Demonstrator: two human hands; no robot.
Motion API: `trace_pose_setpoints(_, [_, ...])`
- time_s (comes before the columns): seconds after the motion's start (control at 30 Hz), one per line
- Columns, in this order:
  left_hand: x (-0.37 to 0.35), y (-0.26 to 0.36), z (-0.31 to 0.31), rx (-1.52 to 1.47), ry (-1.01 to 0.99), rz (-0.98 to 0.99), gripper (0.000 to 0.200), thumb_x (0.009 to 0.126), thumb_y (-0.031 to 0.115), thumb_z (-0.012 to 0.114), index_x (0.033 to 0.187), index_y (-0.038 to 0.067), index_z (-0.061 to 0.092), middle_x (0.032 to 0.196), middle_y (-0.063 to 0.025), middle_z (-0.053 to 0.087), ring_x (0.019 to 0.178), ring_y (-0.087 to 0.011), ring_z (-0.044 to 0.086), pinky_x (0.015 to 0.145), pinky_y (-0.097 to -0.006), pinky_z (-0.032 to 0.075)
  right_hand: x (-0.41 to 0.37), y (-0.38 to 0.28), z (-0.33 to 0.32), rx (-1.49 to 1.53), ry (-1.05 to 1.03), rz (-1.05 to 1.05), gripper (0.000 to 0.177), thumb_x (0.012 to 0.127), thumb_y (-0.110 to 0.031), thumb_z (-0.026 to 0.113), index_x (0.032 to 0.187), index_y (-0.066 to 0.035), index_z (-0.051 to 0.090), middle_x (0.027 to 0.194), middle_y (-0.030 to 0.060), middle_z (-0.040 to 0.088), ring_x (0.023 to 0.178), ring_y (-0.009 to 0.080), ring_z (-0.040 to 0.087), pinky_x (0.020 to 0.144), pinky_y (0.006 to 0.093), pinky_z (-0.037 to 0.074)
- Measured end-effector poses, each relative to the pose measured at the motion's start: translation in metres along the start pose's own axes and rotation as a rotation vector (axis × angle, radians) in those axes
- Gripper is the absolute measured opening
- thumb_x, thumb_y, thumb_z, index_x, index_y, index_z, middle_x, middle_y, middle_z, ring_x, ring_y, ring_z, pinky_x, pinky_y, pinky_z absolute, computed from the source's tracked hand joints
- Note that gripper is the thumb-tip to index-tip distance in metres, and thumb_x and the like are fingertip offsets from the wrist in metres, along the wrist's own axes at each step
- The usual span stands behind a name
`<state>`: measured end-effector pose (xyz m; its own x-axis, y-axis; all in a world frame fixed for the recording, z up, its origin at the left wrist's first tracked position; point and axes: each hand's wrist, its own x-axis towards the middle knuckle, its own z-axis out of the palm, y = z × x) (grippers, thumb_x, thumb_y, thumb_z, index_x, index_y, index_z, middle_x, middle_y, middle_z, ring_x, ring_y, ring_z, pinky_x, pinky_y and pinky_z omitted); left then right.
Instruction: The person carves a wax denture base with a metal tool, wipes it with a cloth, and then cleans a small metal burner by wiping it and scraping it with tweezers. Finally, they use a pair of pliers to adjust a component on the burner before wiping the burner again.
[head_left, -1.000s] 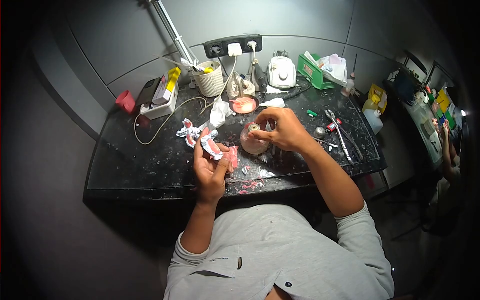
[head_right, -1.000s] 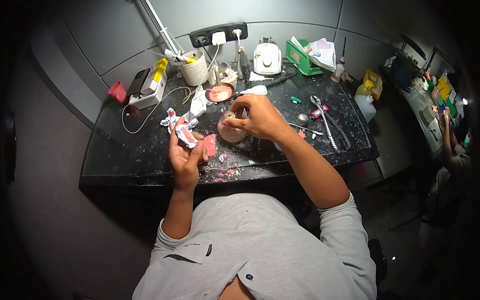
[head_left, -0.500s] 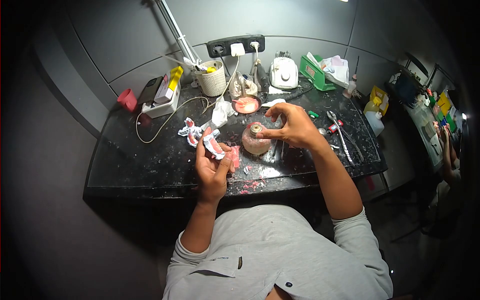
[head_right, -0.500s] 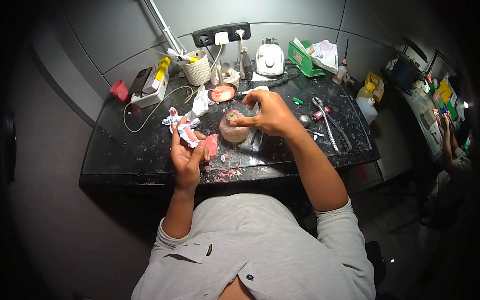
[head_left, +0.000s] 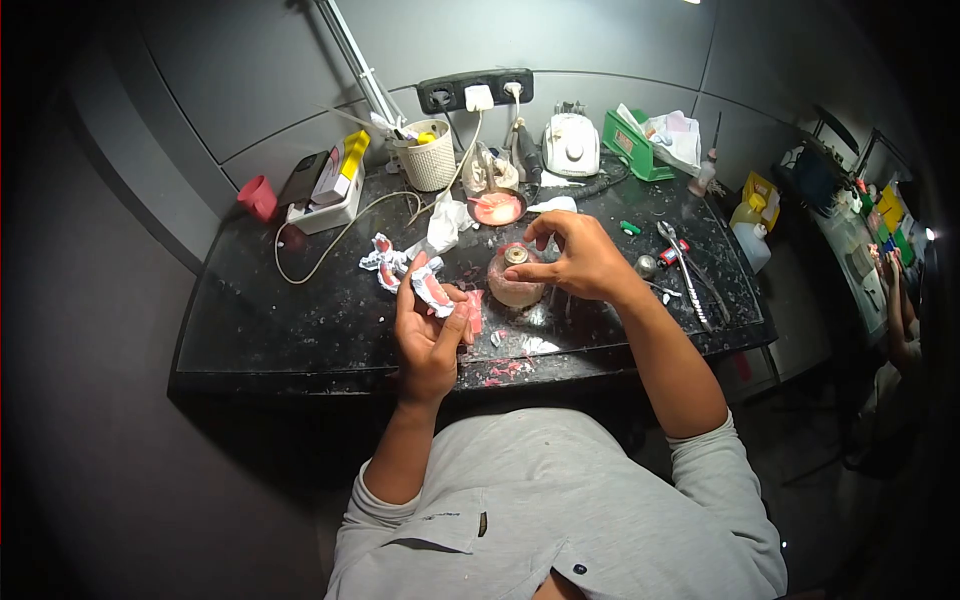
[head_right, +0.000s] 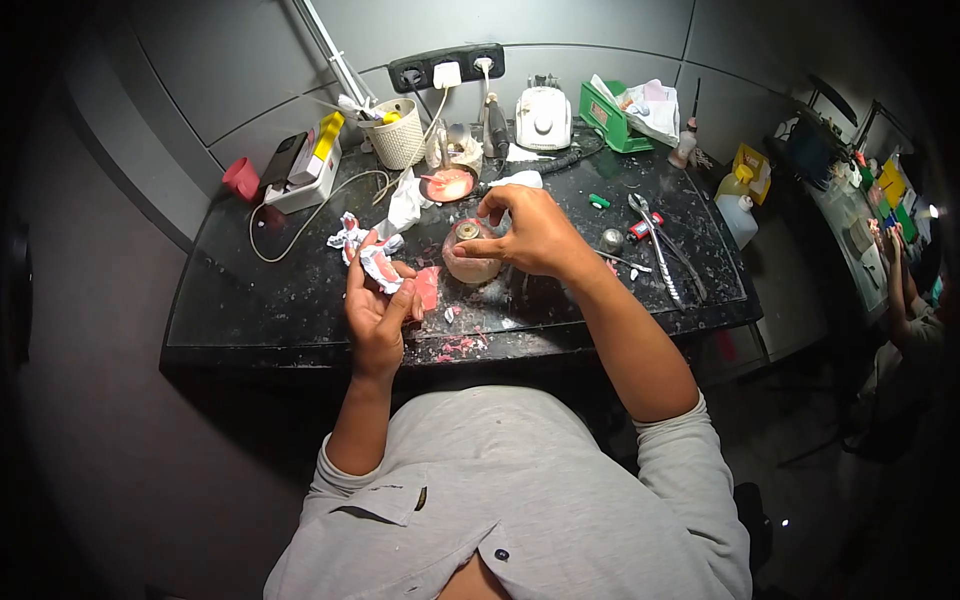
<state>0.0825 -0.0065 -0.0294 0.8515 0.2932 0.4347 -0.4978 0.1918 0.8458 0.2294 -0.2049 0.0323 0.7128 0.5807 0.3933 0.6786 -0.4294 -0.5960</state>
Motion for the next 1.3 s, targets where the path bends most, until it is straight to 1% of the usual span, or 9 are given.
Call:
trace_pose_setpoints(0.2, [0.001,0.002,0.001,0.0,-0.014,0.009,0.072,0.102,-0.001,0.063,0.162,-0.003,0.024,0.102,-0.0083,0.063,0.077,-0.0082,0.06,0.068,-0.0228,0.053,0.001,0.0,0.002,-0.003,0.0,-0.02,0.055,0.07,-0.041,0.098,0.098,0.0,0.075,0.085,0.0106,0.071,0.07,0.0182,0.061,0.065,0.034,0.05])
trace_pose_setpoints(0.27, [0.001,0.002,0.001,-0.003,-0.018,0.003,0.071,0.102,-0.003,0.062,0.162,-0.002,0.024,0.103,-0.0089,0.063,0.077,-0.0088,0.06,0.069,-0.0239,0.053,0.002,-0.005,0.0,-0.009,-0.039,0.038,0.058,0.071,-0.047,0.096,0.094,0.002,0.075,0.09,0.0159,0.073,0.085,0.0288,0.072,0.078,0.04,0.056])
trace_pose_setpoints(0.37, [0.0,0.003,0.0,-0.03,-0.036,0.012,0.072,0.102,-0.004,0.06,0.163,-0.001,0.023,0.105,-0.0109,0.062,0.077,-0.0105,0.062,0.072,-0.027,0.055,0.003,-0.004,0.003,-0.003,-0.037,0.021,0.057,0.072,-0.047,0.095,0.093,0.002,0.075,0.089,0.0161,0.074,0.084,0.0292,0.072,0.078,0.04,0.056])
trace_pose_setpoints(0.47, [-0.001,0.001,0.001,-0.054,-0.052,0.026,0.072,0.102,-0.004,0.058,0.164,0.0,0.02,0.108,-0.0146,0.063,0.079,-0.0134,0.065,0.077,-0.0315,0.058,0.001,0.002,0.01,-0.007,0.038,-0.056,0.05,0.073,-0.04,0.096,0.091,0.0,0.074,0.083,0.0097,0.07,0.07,0.0203,0.061,0.064,0.0356,0.05])
trace_pose_setpoints(0.7, [-0.001,0.007,0.0,-0.068,-0.06,-0.036,0.071,0.107,0.007,0.055,0.166,-0.001,0.015,0.112,-0.0233,0.066,0.074,-0.0192,0.07,0.084,-0.0369,0.06,0.001,0.001,0.01,-0.003,0.043,-0.083,0.05,0.074,-0.041,0.096,0.091,0.0,0.074,0.082,0.0092,0.07,0.069,0.0192,0.061,0.063,0.0352,0.049])
trace_pose_setpoints(0.97, [-0.003,0.004,-0.004,-0.09,-0.063,-0.038,0.069,0.11,0.018,0.053,0.165,-0.003,0.018,0.097,-0.0253,0.068,0.058,-0.0194,0.064,0.064,-0.0321,0.057,-0.002,0.001,-0.004,-0.013,0.045,-0.022,0.046,0.076,-0.038,0.096,0.096,0.0,0.077,0.087,0.0082,0.074,0.072,0.017,0.063,0.067,0.0319,0.052])
trace_pose_setpoints(1.0, [-0.003,0.004,-0.003,-0.097,-0.07,-0.042,0.069,0.11,0.018,0.053,0.165,-0.003,0.018,0.097,-0.0253,0.068,0.058,-0.0194,0.064,0.064,-0.0321,0.057,-0.003,0.001,-0.016,0.029,0.053,0.044,0.05,0.076,-0.04,0.096,0.095,0.003,0.077,0.086,0.0105,0.075,0.078,0.021,0.069,0.072,0.0349,0.055])
trace_pose_setpoints(1.17, [-0.001,0.005,-0.002,-0.137,-0.036,-0.086,0.053,0.11,0.018,0.052,0.155,-0.001,0.034,0.088,-0.0178,0.065,0.049,-0.015,0.055,0.052,-0.0303,0.052,-0.015,0.06,-0.083,0.365,0.323,0.206,0.027,0.084,-0.021,0.093,0.093,-0.002,0.076,0.082,-0.0026,0.068,0.073,0.0044,0.058,0.063,0.0221,0.046])
trace_pose_setpoints(1.3, [0.0,0.008,-0.004,-0.171,-0.059,-0.141,0.05,0.112,0.019,0.048,0.156,0.001,0.034,0.089,-0.016,0.062,0.047,-0.0131,0.05,0.052,-0.0311,0.051,-0.051,0.067,-0.09,0.061,0.235,0.296,0.028,0.082,-0.016,0.093,0.093,0.003,0.075,0.075,0.0018,0.069,0.07,0.0057,0.059,0.062,0.0254,0.048])
